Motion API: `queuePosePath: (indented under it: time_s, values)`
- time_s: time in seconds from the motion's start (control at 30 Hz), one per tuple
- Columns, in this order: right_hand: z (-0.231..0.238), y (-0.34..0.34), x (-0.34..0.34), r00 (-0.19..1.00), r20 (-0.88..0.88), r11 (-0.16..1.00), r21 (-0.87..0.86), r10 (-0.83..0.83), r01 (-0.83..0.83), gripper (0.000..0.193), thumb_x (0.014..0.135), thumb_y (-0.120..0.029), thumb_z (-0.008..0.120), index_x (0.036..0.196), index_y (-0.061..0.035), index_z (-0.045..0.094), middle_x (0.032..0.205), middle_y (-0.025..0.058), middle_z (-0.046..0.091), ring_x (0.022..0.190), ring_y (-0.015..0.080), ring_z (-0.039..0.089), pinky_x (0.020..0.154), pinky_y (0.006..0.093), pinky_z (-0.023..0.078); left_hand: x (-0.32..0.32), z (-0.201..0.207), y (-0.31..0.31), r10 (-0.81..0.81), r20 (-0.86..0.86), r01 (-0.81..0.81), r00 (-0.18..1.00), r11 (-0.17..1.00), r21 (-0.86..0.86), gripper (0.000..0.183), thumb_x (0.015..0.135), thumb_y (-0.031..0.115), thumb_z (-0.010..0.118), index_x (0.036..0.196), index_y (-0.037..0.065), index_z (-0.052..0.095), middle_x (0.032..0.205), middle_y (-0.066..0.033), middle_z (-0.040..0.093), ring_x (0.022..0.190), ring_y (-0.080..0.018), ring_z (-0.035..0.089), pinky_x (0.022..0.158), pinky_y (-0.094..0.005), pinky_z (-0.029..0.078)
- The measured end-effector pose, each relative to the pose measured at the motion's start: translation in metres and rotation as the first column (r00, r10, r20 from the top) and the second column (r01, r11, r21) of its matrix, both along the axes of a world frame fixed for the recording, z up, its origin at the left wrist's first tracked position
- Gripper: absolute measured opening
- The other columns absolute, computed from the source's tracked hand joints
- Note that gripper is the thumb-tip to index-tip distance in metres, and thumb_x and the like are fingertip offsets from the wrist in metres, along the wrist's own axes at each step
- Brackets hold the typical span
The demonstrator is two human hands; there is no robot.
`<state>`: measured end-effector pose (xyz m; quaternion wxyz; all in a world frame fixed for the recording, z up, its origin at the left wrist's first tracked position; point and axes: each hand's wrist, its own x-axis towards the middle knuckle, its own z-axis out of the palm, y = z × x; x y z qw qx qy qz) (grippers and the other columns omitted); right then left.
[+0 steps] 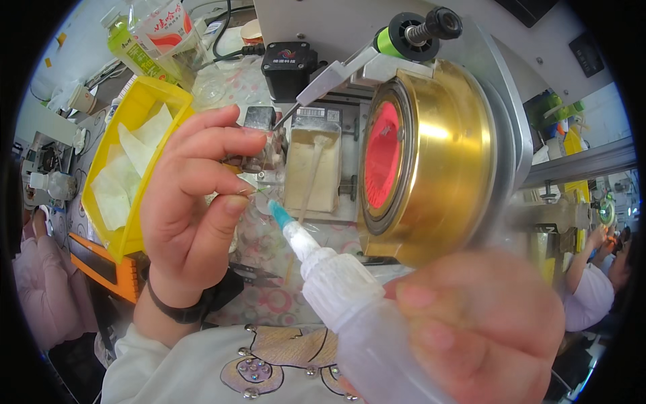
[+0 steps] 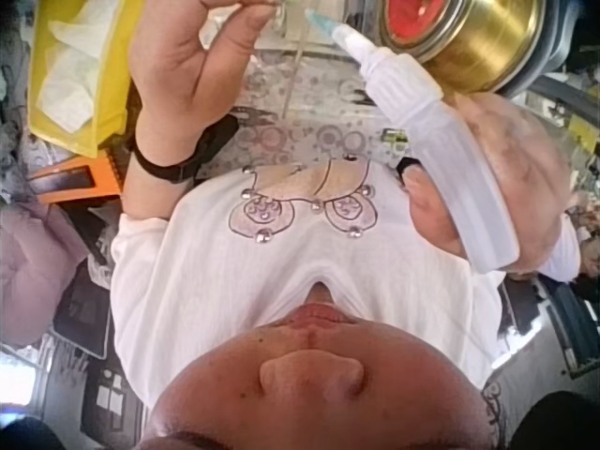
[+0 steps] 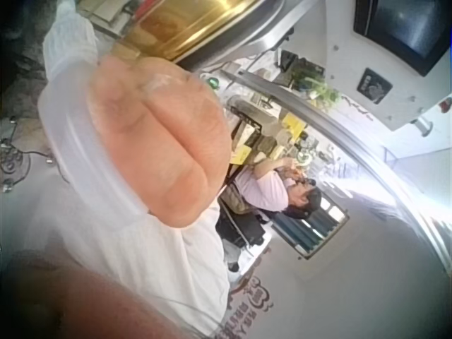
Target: Assemble small components using an assembly machine, tweezers, and a measurement jig.
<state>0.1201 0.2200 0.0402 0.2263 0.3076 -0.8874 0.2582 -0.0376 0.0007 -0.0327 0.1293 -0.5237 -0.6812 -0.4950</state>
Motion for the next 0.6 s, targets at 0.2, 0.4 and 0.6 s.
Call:
queuePosePath:
  time_s: [0.2, 0.4, 0.6]
  values:
    - [-0.001, 0.038, 0.045, 0.997, 0.047, 0.851, -0.525, 0.068, -0.033, 0.06, 0.074, -0.017, 0.062, 0.125, 0.005, 0.038, 0.11, 0.019, 0.046, 0.085, 0.0271, 0.049, 0.073, 0.0378, 0.036, 0.005, 0.001, -0.001, 0.009, 0.003, -0.009, 1.0, 1.0, 0.007, 0.007, 0.082, 0.007, 0.059, 0.088, 0.005, 0.055, 0.107, -0.0153, 0.062, 0.115, -0.0378, 0.048, 0.099, -0.0469, 0.034]
    - [0.03, 0.054, 0.122, 0.991, 0.016, 0.483, -0.872, -0.133, 0.078, 0.053, 0.075, -0.006, 0.057, 0.123, 0.0008, 0.037, 0.124, 0.0159, 0.039, 0.115, 0.0317, 0.04, 0.103, 0.0443, 0.028, 0.004, 0.004, 0.017, 0.117, -0.107, -0.121, 0.987, 0.992, -0.029, 0.009, 0.075, -0.003, 0.059, 0.08, 0.002, 0.054, 0.102, -0.0148, 0.065, 0.103, -0.0411, 0.056, 0.089, -0.0452, 0.043]
    - [0.042, 0.106, 0.152, 0.655, -0.097, 0.359, -0.891, -0.75, 0.278, 0.037, 0.08, -0.004, 0.058, 0.116, -0.003, 0.049, 0.101, 0.0084, 0.057, 0.09, 0.019, 0.059, 0.07, 0.0312, 0.049, 0.014, 0.012, -0.015, 0.272, -0.525, -0.403, 0.806, 0.903, -0.152, 0.007, 0.084, -0.006, 0.048, 0.087, 0.001, 0.05, 0.111, -0.0167, 0.061, 0.11, -0.0416, 0.052, 0.092, -0.0472, 0.04]
